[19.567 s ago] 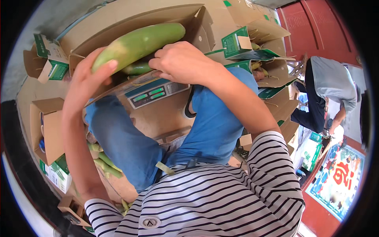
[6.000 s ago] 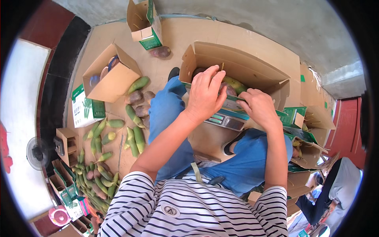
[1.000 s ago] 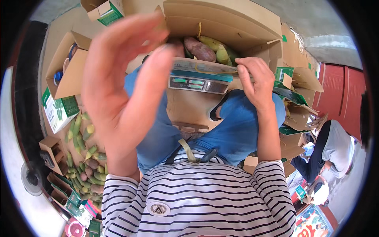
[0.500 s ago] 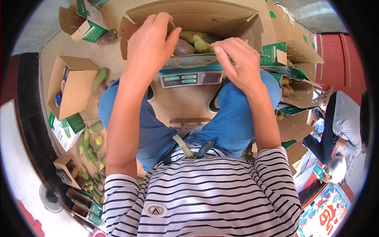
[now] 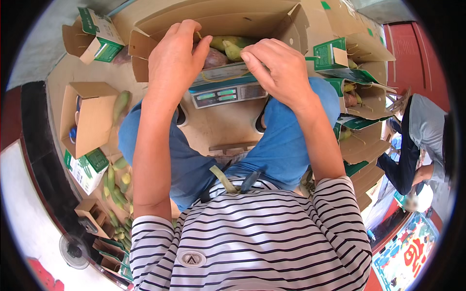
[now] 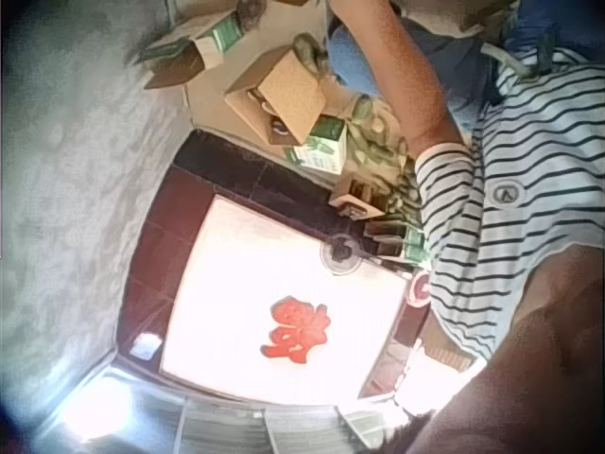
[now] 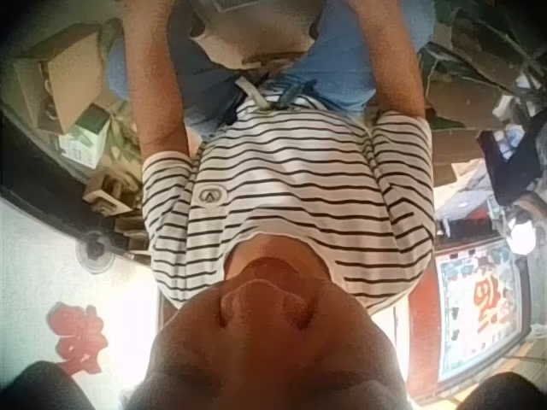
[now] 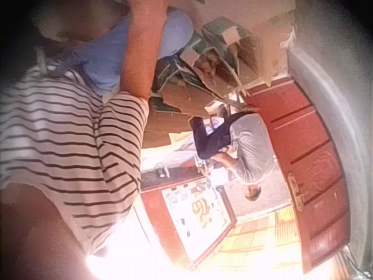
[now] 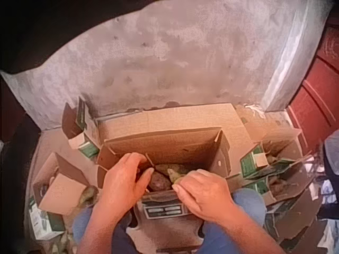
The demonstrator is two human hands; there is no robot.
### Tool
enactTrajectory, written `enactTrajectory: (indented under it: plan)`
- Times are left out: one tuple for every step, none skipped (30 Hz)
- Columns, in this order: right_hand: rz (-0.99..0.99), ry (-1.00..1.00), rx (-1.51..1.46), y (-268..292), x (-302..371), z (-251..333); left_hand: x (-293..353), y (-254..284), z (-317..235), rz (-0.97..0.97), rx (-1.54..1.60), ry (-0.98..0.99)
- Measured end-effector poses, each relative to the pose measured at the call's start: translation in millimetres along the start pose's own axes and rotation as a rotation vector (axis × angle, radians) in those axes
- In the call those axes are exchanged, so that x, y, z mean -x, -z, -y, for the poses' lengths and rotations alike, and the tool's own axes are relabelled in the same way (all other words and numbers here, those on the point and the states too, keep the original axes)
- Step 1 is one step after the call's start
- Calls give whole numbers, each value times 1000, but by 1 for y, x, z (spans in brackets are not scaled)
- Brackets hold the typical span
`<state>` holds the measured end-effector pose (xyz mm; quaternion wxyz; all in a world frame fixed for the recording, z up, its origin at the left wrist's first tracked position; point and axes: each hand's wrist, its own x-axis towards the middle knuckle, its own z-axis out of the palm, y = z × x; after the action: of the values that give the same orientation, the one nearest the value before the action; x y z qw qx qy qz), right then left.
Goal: Weighing and packing produce into cardboard boxes.
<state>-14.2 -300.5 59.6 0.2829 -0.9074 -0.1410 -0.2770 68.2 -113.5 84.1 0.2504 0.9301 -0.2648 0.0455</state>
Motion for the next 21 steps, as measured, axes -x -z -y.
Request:
enactTrajectory:
  plan:
    - [0, -2, 1, 0, 0, 1, 0, -1, 0, 2, 1, -1]
    - [3, -6, 2, 0, 0, 1, -1, -1, -1, 4, 9, 0]
    - [7, -10, 2, 0, 0, 2, -1, -2, -1, 6, 18, 1]
    - [8, -12, 4, 0, 0, 2, -2, -3, -1, 7, 20, 0]
    - [12, -13, 7, 0, 0, 2, -2, -4, -2, 8, 18, -4]
    - [16, -15, 10, 0, 0, 2, -2, -5, -2, 10, 16, -8]
    - [17, -14, 9, 0, 0, 2, -2, -5, -3, 10, 15, -6]
    - [18, -12, 8, 0, 0, 2, -2, -6, -3, 12, 17, -3]
    - [18, -9, 7, -1, 0, 2, -2, -6, -3, 14, 18, 0]
    - [19, -8, 6, -1, 0, 1, -2, -6, -3, 13, 18, 1]
    - [11, -5, 6, -1, 0, 1, -3, -6, -3, 9, 23, -1]
    - [3, -3, 7, -1, 0, 1, -3, -6, -3, 5, 28, -3]
    - [4, -2, 6, -1, -1, 1, -3, -6, -3, 4, 28, -1]
    - [5, -6, 8, -1, -1, 1, -3, -6, -2, -5, 18, -9]
    - [6, -11, 9, -1, -1, 2, -3, -5, -1, -14, 8, -16]
    - [6, -10, 8, 0, -1, 2, -3, -5, -1, -15, 8, -15]
    - [5, -15, 5, 0, -1, 2, -3, -5, -1, -12, 14, -17]
    - [4, -19, 1, 0, -1, 2, -2, -5, -1, -9, 19, -20]
    - [5, -17, 0, 0, -1, 3, -2, -4, 0, -10, 19, -18]
    - [9, -18, 2, -1, -2, 3, -1, -4, 0, -15, 11, -23]
    - [13, -19, 3, -1, -2, 4, 0, -4, 1, -19, 3, -28]
